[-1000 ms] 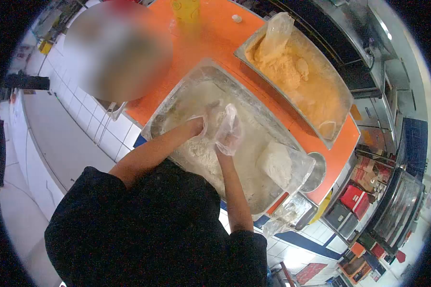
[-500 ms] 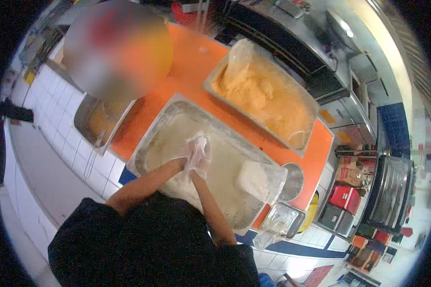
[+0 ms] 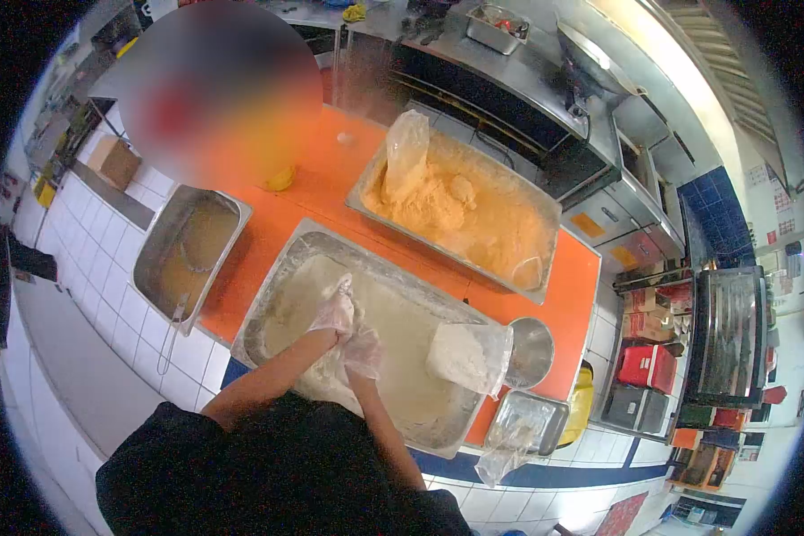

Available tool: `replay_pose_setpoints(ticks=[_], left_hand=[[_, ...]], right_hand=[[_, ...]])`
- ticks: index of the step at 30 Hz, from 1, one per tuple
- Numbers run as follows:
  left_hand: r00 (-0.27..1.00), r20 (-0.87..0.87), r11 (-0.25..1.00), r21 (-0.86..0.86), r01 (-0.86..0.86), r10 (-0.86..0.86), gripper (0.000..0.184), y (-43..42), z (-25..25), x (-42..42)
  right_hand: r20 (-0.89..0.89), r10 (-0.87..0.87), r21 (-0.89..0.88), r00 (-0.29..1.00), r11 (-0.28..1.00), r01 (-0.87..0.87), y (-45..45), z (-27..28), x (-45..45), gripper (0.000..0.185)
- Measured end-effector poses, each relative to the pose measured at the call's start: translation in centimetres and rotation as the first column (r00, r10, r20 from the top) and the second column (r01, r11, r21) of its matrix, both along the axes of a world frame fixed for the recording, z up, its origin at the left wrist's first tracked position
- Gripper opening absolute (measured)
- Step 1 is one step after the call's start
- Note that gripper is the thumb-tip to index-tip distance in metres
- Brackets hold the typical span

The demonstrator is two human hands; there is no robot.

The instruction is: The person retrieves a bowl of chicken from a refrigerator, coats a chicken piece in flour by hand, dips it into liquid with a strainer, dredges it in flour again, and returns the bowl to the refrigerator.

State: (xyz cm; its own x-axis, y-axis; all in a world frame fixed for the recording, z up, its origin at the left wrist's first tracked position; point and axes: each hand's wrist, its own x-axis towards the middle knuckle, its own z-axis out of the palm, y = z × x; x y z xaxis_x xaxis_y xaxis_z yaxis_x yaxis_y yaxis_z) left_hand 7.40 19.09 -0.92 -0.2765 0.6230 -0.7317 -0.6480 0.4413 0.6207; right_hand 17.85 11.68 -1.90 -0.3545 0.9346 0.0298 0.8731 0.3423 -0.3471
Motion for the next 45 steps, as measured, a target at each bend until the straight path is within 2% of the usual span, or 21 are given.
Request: replay_pose_setpoints(ticks=[3, 6, 9, 12, 14, 16, 17, 18, 19, 21, 23, 26, 30, 32, 34, 39, 41, 42, 43, 44, 45], left_hand=[[0.978, -0.056, 0.978, 0.041, 0.205, -0.202, 0.039, 0.4, -4.6, -0.4], [0.989, 0.079, 0.989, -0.066, 0.132, -0.127, 0.027, -1.0, 3.1, -0.9], [0.959, -0.154, 0.966, 0.067, 0.251, -0.238, 0.026, -0.3, -5.2, -1.4], [0.955, 0.238, 0.979, 0.144, 0.143, -0.175, 0.037, -0.7, 2.5, -1.1], [0.947, 0.315, 0.99, 0.143, 0.011, -0.056, 0.038, -1.3, 0.6, -1.9], [0.829, -0.47, 0.67, 0.515, 0.535, -0.301, 0.061, -1.6, -0.4, -3.2], [0.829, -0.47, 0.676, 0.507, 0.535, -0.304, 0.061, -1.7, -0.8, -3.6], [0.913, 0.002, 0.795, 0.493, 0.353, -0.407, 0.059, -1.4, 4.7, -3.7], [0.792, 0.48, 0.904, 0.375, 0.203, -0.377, 0.057, -1.3, 7.9, -3.6], [0.825, 0.472, 0.932, 0.321, 0.168, -0.312, 0.054, -1.4, 7.0, -3.0], [0.853, 0.462, 0.955, 0.267, 0.128, -0.243, 0.05, -1.7, 4.8, -2.4], [0.859, 0.47, 0.965, 0.243, 0.098, -0.206, 0.04, -1.9, 3.0, -1.7], [0.924, 0.219, 0.947, 0.143, 0.289, -0.315, 0.042, -1.6, 3.1, -1.7], [0.931, 0.13, 0.931, 0.186, 0.314, -0.341, 0.043, -1.8, 2.4, -2.2], [0.913, -0.064, 0.914, -0.085, 0.397, -0.403, 0.041, -2.2, 9.2, -3.0], [0.874, -0.143, 0.885, -0.027, 0.465, -0.464, 0.045, -2.2, 4.6, -6.2], [0.858, -0.258, 0.878, 0.064, 0.475, -0.445, 0.047, -2.9, 5.0, -7.0], [0.771, -0.399, 0.846, -0.023, 0.532, -0.496, 0.046, -2.8, 6.3, -7.5], [0.66, -0.519, 0.811, -0.119, 0.573, -0.543, 0.046, -2.7, 7.0, -7.8], [0.664, -0.52, 0.815, -0.12, 0.567, -0.538, 0.046, -2.5, 6.4, -8.4], [0.665, -0.475, 0.808, -0.209, 0.551, -0.576, 0.045, -2.5, 5.3, -9.0]], right_hand=[[-0.363, -0.117, -0.003, 0.924, 0.992, 0.125, -0.2, 5.0, -0.9, 0.013], [-0.299, 0.002, 0.141, 0.954, 0.989, 0.042, -1.0, 5.8, -0.6, 0.011], [-0.027, 0.09, 0.061, 0.996, 0.994, -0.088, -0.4, 7.2, -0.6, 0.012], [-0.183, -0.063, 0.002, 0.981, 0.998, 0.065, -1.1, 3.2, 0.4, 0.025], [-0.429, -0.452, -0.557, 0.782, 0.814, 0.164, 0.0, 11.5, -0.6, 0.027], [-0.545, -0.478, -0.564, 0.689, 0.817, 0.12, -0.3, 10.3, -0.2, 0.024], [-0.654, -0.488, -0.546, 0.577, 0.833, 0.087, -0.4, 9.9, -0.1, 0.021], [-0.656, -0.49, -0.547, 0.574, 0.833, 0.085, 0.0, 10.2, -0.1, 0.021], [-0.57, -0.459, -0.498, 0.681, 0.853, 0.158, 0.1, 10.7, -0.1, 0.023], [-0.47, -0.43, -0.434, 0.771, 0.873, 0.223, 0.4, 10.6, 0.1, 0.024], [-0.154, 0.032, 0.166, 0.988, 0.986, -0.006, 0.4, 9.1, 0.5, 0.029], [-0.301, 0.197, 0.366, 0.933, 0.927, -0.077, 0.3, 10.1, 0.3, 0.033], [-0.165, 0.316, 0.258, 0.934, 0.928, -0.269, -0.5, 7.4, 1.9, 0.041], [-0.032, 0.431, 0.423, 0.902, 0.823, -0.379, -0.3, 6.7, 2.6, 0.043], [-0.167, 0.404, 0.415, 0.899, 0.856, -0.308, 1.0, 6.2, 3.6, 0.04], [-0.308, 0.27, 0.291, 0.912, 0.94, -0.18, 2.7, 4.3, 1.4, 0.036], [-0.505, 0.417, 0.235, 0.756, 0.909, -0.344, 2.8, 11.4, -0.4, 0.049], [-0.509, 0.424, 0.234, 0.749, 0.906, -0.353, 2.9, 9.2, -0.9, 0.049], [-0.928, -0.118, -0.21, 0.354, 0.949, -0.236, 2.7, 5.4, -1.2, 0.057], [-0.718, -0.677, -0.594, -0.163, 0.718, -0.363, 2.8, 3.1, -1.4, 0.065], [-0.714, -0.682, -0.598, -0.158, 0.712, -0.367, 3.0, 3.5, -0.6, 0.065]])
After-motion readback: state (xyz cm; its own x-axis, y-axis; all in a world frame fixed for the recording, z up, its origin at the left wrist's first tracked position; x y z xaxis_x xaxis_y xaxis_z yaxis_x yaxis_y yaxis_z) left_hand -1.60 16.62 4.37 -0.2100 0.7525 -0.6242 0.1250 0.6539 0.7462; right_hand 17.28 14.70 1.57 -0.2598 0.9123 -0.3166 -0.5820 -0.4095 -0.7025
